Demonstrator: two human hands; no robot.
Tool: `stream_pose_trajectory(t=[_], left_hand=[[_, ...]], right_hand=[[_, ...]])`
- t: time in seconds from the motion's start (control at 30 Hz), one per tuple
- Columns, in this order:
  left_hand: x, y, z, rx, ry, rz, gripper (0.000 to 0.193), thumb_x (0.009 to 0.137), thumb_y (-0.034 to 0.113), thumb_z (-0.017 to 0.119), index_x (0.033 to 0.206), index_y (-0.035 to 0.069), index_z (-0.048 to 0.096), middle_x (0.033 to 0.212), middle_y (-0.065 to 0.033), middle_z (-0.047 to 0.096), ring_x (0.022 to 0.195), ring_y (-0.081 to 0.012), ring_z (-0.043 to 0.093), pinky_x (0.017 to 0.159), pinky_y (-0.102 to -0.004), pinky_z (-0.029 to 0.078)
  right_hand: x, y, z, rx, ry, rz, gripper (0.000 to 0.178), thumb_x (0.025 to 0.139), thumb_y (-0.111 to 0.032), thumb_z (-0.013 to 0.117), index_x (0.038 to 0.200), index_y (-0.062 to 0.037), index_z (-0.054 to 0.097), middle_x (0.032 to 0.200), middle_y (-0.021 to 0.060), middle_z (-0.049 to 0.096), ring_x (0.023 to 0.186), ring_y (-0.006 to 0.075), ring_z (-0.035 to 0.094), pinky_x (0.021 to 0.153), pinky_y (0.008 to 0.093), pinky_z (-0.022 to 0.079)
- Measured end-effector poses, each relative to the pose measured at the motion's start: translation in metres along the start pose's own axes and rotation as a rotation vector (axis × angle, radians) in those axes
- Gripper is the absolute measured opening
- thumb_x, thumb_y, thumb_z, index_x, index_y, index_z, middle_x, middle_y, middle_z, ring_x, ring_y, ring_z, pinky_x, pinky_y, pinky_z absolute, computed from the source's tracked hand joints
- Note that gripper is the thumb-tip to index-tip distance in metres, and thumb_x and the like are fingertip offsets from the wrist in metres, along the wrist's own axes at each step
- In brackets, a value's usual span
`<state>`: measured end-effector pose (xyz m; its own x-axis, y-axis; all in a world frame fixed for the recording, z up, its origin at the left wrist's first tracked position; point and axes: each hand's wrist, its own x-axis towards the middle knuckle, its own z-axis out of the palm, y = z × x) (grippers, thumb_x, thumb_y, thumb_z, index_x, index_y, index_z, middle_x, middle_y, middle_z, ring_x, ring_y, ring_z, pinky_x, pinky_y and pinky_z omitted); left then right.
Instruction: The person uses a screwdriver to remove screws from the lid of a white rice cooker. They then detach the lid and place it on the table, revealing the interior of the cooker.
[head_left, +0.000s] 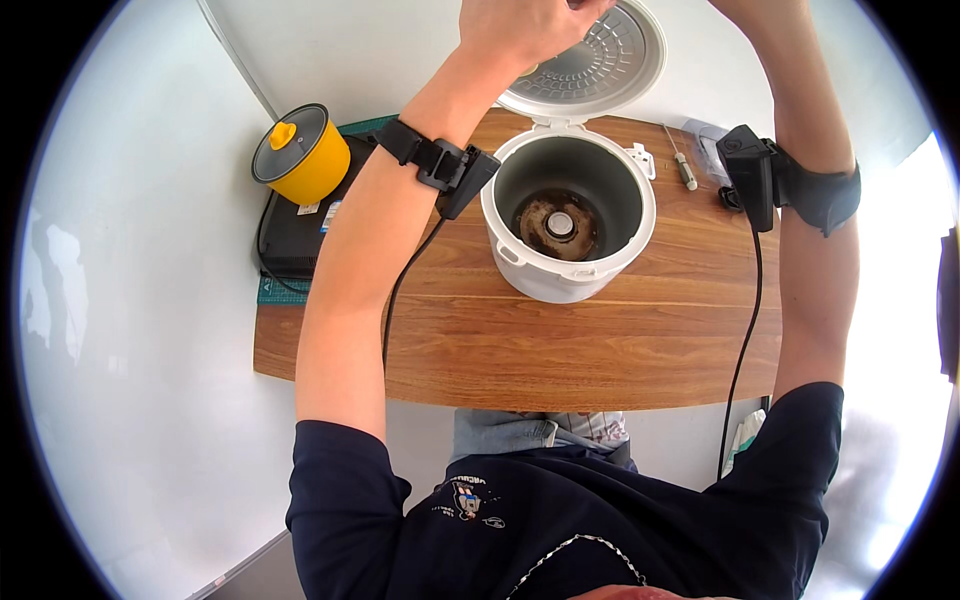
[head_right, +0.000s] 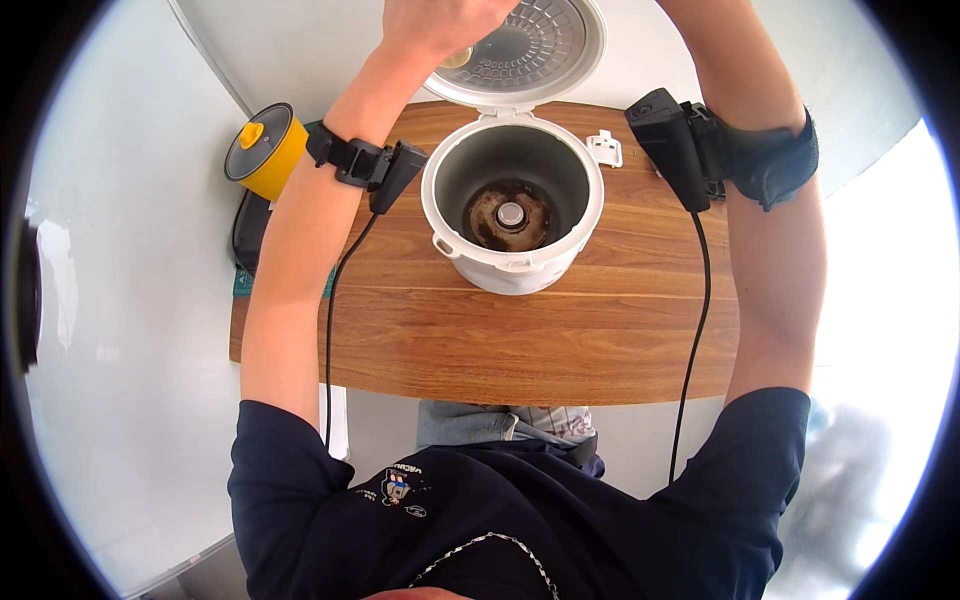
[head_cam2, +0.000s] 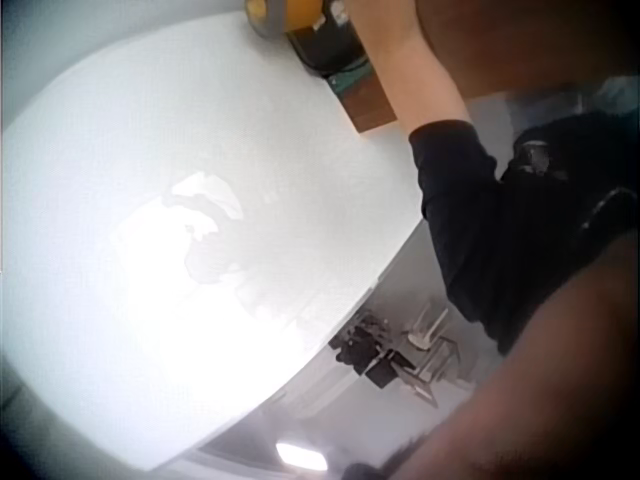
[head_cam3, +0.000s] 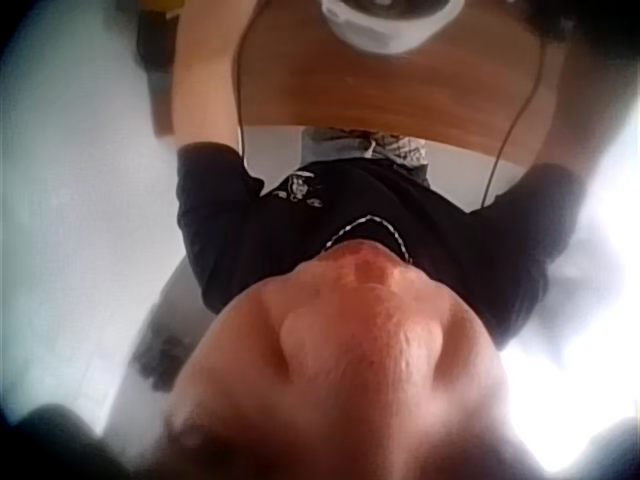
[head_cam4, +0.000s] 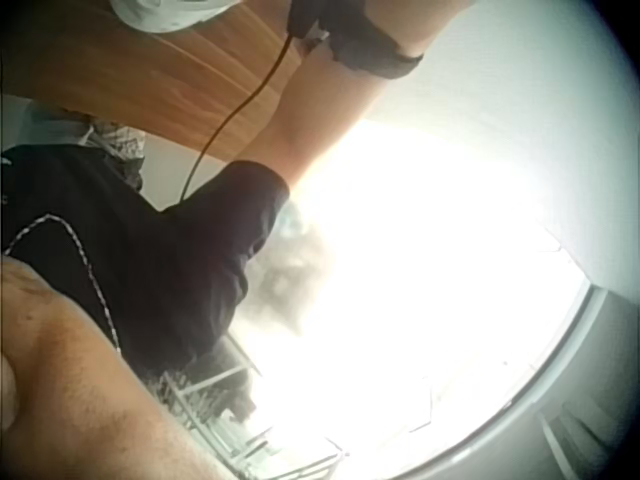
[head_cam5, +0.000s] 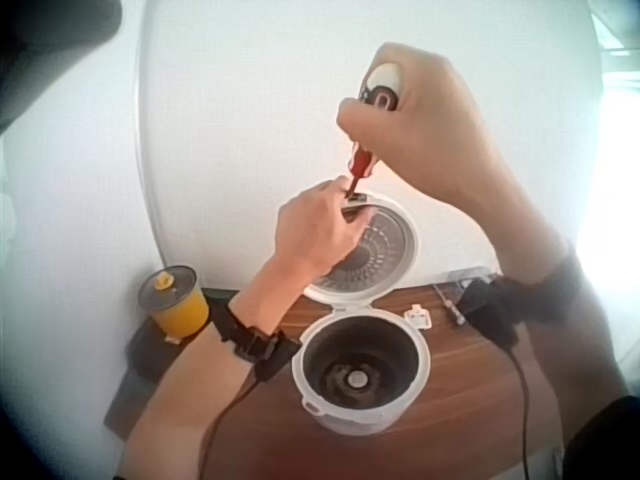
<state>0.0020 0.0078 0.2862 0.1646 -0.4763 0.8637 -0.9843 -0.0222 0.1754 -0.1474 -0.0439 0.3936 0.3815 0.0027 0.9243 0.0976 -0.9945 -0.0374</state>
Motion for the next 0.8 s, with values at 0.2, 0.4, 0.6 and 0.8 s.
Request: stream_pose_trajectory(t=[0.2,0.4,0.6,0.8], left_hand=[[0.006,0.005,0.007,-0.038,0.018,-0.008,0.032,0.088,0.03,0.077,0.106,0.004,0.069,0.094,-0.0125,0.076,0.086,-0.0332,0.074,0.073,-0.0422,0.06],[-0.003,-0.015,0.006,-0.021,0.032,-0.008,0.032,0.086,0.03,0.077,0.105,0.005,0.069,0.095,-0.0132,0.076,0.087,-0.0338,0.073,0.074,-0.0437,0.059],[0.003,-0.009,0.01,-0.007,0.003,-0.032,0.029,0.084,0.031,0.076,0.095,0.006,0.065,0.091,-0.0145,0.074,0.086,-0.0366,0.072,0.073,-0.0467,0.057],[0.001,-0.004,0.006,0.014,-0.004,-0.008,0.031,0.082,0.032,0.077,0.09,0.006,0.062,0.087,-0.0152,0.072,0.083,-0.0377,0.071,0.069,-0.0481,0.056]], right_hand=[[0.005,-0.004,-0.005,0.0,-0.043,0.083,0.017,0.084,-0.013,0.07,0.082,0.0024,0.062,0.063,0.0097,0.065,0.059,0.014,0.066,0.053,0.0285,0.05],[-0.025,-0.005,0.007,0.026,-0.004,-0.093,0.016,0.083,-0.01,0.074,0.088,-0.0001,0.062,0.067,0.0086,0.066,0.066,0.012,0.069,0.059,0.0268,0.054],[-0.062,0.005,0.001,0.095,0.015,-0.223,0.024,0.083,-0.006,0.081,0.097,-0.0019,0.063,0.085,0.0107,0.074,0.073,0.0142,0.073,0.066,0.0279,0.058],[-0.086,0.008,-0.002,-0.009,0.071,-0.414,0.033,0.083,-0.006,0.083,0.105,-0.0006,0.059,0.095,0.0162,0.077,0.08,0.0201,0.077,0.07,0.0299,0.061]])
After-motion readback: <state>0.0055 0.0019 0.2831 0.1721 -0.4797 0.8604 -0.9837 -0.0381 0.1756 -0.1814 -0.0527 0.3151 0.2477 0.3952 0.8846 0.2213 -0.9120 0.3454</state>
